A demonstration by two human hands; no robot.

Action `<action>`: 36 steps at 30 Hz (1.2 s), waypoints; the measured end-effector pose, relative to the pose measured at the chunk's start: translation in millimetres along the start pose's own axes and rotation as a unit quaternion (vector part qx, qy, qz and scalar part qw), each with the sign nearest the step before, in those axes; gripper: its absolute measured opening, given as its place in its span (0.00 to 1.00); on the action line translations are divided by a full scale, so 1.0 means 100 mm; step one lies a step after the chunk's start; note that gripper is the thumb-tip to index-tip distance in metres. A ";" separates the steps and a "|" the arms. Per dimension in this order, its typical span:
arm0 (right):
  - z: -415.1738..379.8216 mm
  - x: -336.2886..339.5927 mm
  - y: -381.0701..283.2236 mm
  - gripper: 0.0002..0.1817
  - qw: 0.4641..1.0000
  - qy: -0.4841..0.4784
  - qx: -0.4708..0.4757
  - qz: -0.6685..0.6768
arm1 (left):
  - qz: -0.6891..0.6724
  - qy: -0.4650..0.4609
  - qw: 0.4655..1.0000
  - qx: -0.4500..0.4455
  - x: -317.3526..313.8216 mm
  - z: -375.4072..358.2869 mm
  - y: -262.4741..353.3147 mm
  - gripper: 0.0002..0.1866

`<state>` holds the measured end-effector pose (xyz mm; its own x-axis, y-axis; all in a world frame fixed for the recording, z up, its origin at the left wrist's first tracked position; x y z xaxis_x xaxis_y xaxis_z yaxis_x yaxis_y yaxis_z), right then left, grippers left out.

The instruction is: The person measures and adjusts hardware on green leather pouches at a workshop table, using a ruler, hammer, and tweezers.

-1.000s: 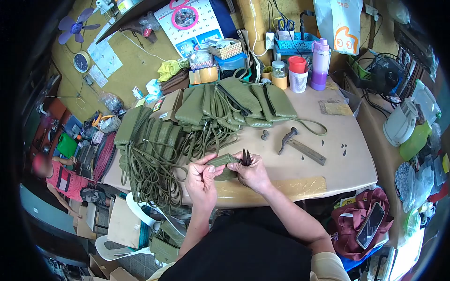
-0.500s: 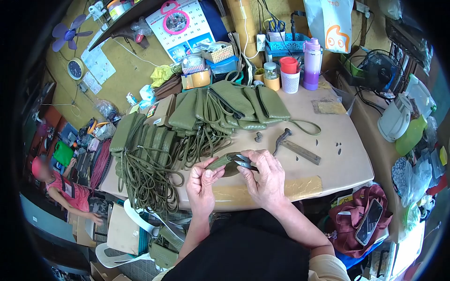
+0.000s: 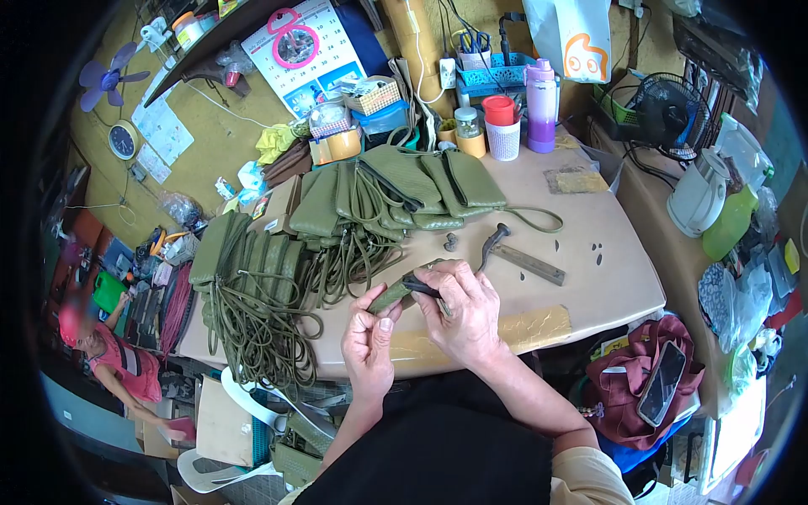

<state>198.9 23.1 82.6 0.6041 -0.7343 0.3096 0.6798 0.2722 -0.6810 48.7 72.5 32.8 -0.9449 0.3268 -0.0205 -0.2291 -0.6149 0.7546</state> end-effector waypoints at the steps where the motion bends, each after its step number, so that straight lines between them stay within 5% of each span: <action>1: 0.00 0.01 0.02 0.19 1.000 0.000 -0.003 0.008 | 0.000 -0.001 1.000 0.001 -0.01 0.00 0.01 0.10; 12: -0.05 -0.01 -0.09 0.21 0.998 -0.017 0.037 -0.047 | -0.203 0.091 0.971 0.094 -0.04 0.00 -0.11 0.08; 20: -0.07 -0.01 0.04 0.20 0.998 -0.001 0.067 0.004 | -0.131 0.053 0.989 0.049 -0.05 -0.04 -0.02 0.08; 23: 0.04 0.03 0.14 0.21 0.991 -0.046 -0.009 0.124 | -0.114 0.061 0.989 0.072 0.03 -0.01 0.07 0.09; 25: 0.10 -0.06 0.26 0.17 0.912 -0.158 -0.247 0.286 | -0.118 0.070 0.987 0.080 0.13 0.09 0.13 0.09; 29: -0.16 -0.43 0.46 0.10 0.829 -0.240 -0.345 0.369 | -0.190 0.060 0.978 0.066 0.12 0.31 0.20 0.12; 31: -0.32 -0.55 0.55 0.09 0.802 -0.188 -0.362 0.437 | -0.093 0.152 0.975 -0.137 0.27 0.41 0.34 0.15; 33: -0.60 -0.71 0.71 0.08 0.648 -0.170 -0.503 0.546 | 0.151 0.067 0.973 -0.161 0.29 0.36 0.29 0.10; 34: -0.69 -0.76 0.78 0.06 0.654 -0.144 -0.529 0.521 | 0.144 0.042 0.981 -0.121 0.21 0.33 0.15 0.06; 36: -0.81 -0.84 0.93 0.05 0.656 -0.156 -0.538 0.506 | 0.183 -0.050 0.980 -0.057 0.07 0.21 -0.19 0.14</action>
<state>177.9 60.0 -60.8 0.6906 -0.3070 -0.6548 -0.7193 -0.1977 -0.6660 51.2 101.7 32.2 -0.9422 0.1342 0.3069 0.0912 -0.7789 0.6205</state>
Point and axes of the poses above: each hand's wrist, its own z-axis towards the middle knuckle, its own x-axis out of the back of the hand, y = z × x, the point moved 8 cm from there along z, towards the middle knuckle, and after that the axes turned 14 degrees about -x, right-handed, at the moved point
